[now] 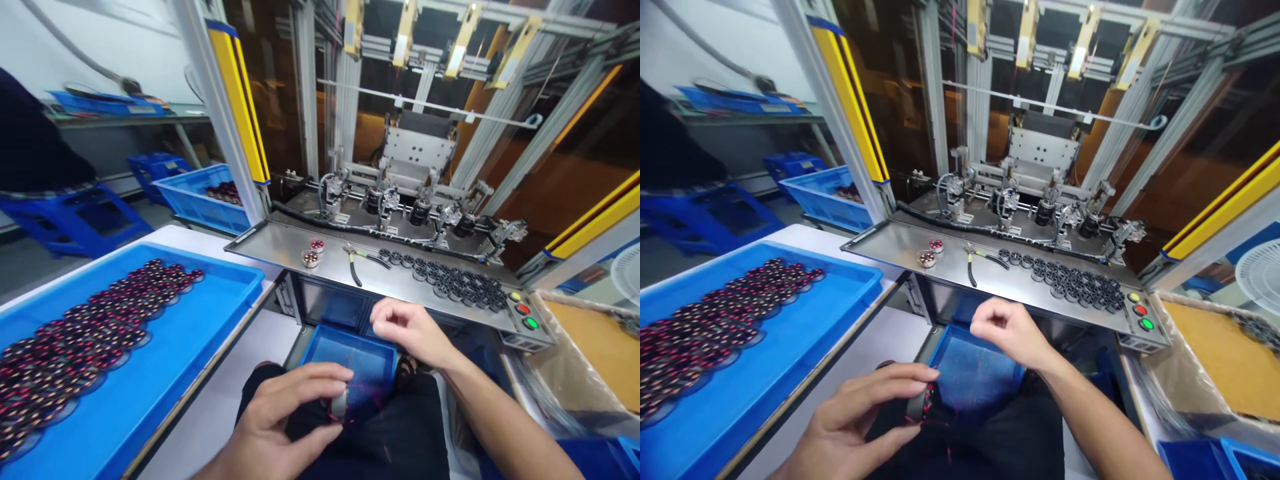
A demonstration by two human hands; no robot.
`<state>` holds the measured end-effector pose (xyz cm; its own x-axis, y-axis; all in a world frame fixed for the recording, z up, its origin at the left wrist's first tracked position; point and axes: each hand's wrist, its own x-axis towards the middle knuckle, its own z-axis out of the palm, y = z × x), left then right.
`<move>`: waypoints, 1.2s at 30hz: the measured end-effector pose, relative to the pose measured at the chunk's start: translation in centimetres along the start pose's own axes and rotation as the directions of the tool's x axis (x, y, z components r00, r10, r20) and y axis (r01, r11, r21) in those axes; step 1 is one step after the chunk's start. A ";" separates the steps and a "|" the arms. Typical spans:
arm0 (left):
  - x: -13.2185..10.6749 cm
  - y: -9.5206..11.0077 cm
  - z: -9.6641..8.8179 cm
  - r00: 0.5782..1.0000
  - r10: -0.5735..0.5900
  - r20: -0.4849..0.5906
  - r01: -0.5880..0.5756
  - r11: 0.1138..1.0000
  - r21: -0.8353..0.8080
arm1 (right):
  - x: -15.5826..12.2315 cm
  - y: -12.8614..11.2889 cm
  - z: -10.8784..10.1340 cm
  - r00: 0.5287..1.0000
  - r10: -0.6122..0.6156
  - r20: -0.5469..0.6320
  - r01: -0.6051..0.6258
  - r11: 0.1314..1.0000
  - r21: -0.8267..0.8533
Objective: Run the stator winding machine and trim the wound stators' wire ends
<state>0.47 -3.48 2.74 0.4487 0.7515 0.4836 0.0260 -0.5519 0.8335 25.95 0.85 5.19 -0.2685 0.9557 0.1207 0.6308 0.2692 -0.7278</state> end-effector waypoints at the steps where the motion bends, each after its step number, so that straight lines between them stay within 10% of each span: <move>1: -0.3 -0.3 0.0 0.996 -0.060 -0.071 0.055 0.996 -0.072 | 2.0 0.5 0.3 0.997 0.010 -0.075 -0.017 0.994 -0.104; 8: -1.1 -1.3 -0.3 0.864 -0.426 -0.269 0.239 0.817 -0.525 | 13.4 2.6 3.9 0.967 0.129 -0.222 -0.221 0.857 -0.465; 14: -1.1 -1.2 -0.7 0.820 -0.499 -0.279 0.249 0.751 -0.611 | 13.7 4.0 4.1 0.957 0.218 -0.192 -0.290 0.773 -0.564; 21: -0.5 -1.0 -0.3 0.839 -0.501 -0.213 0.247 0.698 -0.672 | 12.8 5.2 -0.4 0.977 0.153 -0.151 -0.201 0.899 -0.390; 25: -0.5 -1.3 0.0 0.817 -0.523 -0.243 0.245 0.697 -0.674 | 8.0 3.9 -1.6 0.988 0.106 -0.113 -0.122 0.982 -0.147; 30: -0.2 -1.8 0.2 0.800 -0.552 -0.236 0.277 0.687 -0.672 | -4.7 2.6 3.7 0.998 0.059 0.010 -0.058 0.910 0.410; 36: 0.6 -1.9 1.1 0.798 -0.581 -0.159 0.345 0.658 -0.670 | -12.7 2.8 9.5 0.992 0.002 -0.125 0.023 0.978 0.206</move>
<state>1.66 -2.35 1.18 0.2011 0.9780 -0.0557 -0.4264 0.1385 0.8939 24.19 -11.65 -4.79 -0.1742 0.9638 0.2021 0.4612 0.2612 -0.8480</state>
